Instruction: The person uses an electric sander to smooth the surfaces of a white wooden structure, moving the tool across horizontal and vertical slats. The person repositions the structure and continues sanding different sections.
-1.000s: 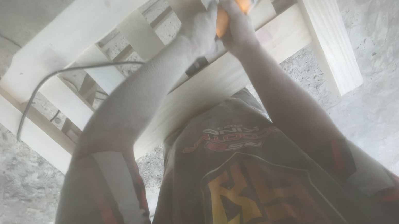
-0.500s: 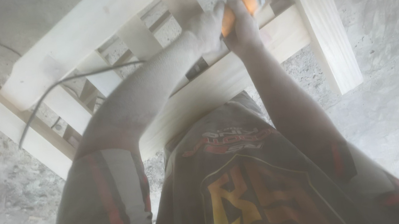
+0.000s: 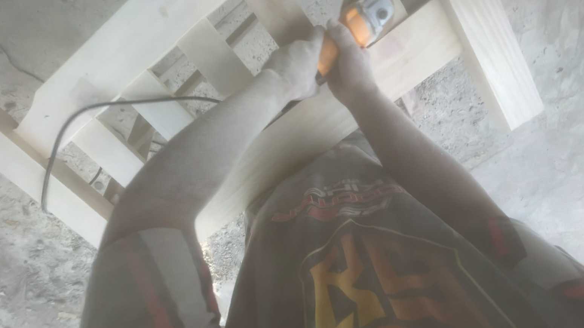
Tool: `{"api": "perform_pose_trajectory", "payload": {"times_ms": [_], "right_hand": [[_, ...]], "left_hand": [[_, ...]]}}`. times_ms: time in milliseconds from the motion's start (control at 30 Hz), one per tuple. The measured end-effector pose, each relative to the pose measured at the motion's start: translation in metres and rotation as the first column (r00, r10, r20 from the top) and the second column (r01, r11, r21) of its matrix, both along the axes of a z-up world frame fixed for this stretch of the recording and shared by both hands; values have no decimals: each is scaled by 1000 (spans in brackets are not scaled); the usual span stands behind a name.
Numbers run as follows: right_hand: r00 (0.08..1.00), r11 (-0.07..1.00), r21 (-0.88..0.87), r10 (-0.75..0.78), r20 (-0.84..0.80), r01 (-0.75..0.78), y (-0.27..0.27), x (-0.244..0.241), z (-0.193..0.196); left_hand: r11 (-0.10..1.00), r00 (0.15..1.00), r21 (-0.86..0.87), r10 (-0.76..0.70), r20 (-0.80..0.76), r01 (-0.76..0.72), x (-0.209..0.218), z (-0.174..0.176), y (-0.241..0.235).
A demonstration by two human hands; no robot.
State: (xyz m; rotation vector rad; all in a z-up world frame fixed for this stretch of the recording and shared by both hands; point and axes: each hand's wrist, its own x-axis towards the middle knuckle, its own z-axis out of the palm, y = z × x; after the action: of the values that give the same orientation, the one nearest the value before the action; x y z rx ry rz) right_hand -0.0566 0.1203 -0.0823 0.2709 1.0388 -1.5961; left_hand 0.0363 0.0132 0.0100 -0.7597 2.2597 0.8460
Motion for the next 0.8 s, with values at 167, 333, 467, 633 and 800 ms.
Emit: {"api": "perform_pose_trajectory", "payload": {"times_ms": [167,333,467,633,800], "right_hand": [[1000,1000,7,2,-29,-2,-19,4,11],[1000,994,103,27,-8,-26,-15,-17,16],[1000,999,43,-4,-10,4,-11,-41,13],[999,999,38,-12,37,10,-18,-61,10],[999,999,19,-35,8,35,-10,-30,6]], "left_hand": [[999,999,3,34,37,-34,5,20,-15],[999,991,34,-44,128,40,-25,18,-11],[998,997,32,-57,59,55,-45,4,-8],[999,999,32,-40,-6,40,-63,-4,-16],[999,1000,37,-19,-5,19,-35,2,-10]]}}
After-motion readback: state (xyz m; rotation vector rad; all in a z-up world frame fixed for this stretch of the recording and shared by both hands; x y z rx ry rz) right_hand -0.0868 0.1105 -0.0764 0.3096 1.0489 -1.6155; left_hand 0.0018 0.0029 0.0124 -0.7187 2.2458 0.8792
